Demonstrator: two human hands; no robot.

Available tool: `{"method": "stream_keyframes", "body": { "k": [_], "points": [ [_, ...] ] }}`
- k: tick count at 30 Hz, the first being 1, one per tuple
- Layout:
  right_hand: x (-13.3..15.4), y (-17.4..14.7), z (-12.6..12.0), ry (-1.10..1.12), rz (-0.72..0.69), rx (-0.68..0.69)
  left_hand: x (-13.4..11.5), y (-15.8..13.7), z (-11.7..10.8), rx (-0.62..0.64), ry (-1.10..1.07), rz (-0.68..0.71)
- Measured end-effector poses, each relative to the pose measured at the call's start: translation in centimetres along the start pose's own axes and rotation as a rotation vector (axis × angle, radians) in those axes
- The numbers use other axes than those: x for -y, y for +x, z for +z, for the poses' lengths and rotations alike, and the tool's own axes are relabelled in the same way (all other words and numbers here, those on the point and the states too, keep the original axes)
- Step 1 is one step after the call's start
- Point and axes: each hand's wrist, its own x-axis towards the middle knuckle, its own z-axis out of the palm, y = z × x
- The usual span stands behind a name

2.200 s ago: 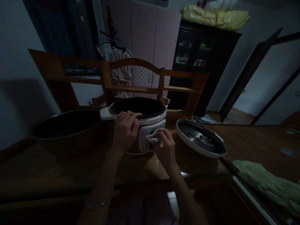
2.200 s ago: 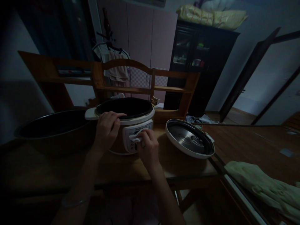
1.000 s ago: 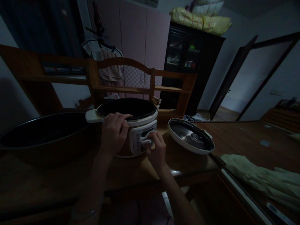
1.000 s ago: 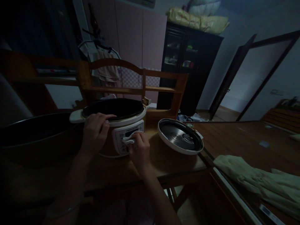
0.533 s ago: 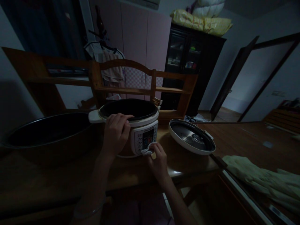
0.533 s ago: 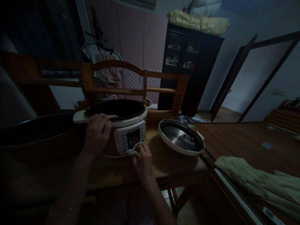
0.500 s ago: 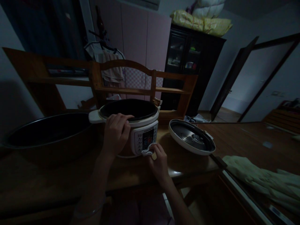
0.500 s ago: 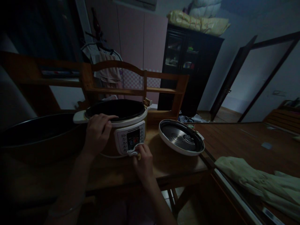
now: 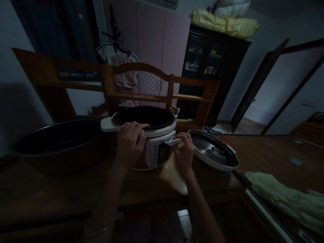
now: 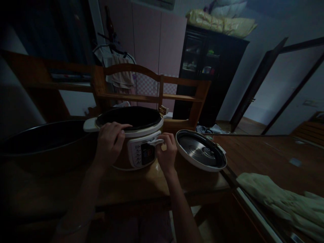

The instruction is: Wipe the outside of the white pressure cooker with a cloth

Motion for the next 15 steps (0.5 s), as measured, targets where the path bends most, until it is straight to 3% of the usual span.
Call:
{"method": "stream_keyframes", "body": {
  "k": [5,7,15],
  "points": [
    [1.1,1.2,-1.6,-0.052,-0.024,-0.241,0.0,0.0,0.0,-0.002,-0.013,0.007],
    [1.1,1.7,-1.9,-0.067,-0.029,-0.272,0.1,-0.1,0.1,-0.008,-0.015,0.007],
    [-1.3,-0.5,0.5,0.001,0.028,0.034,0.1,-0.1,0.2,-0.013,-0.019,-0.008]
  ]
}}
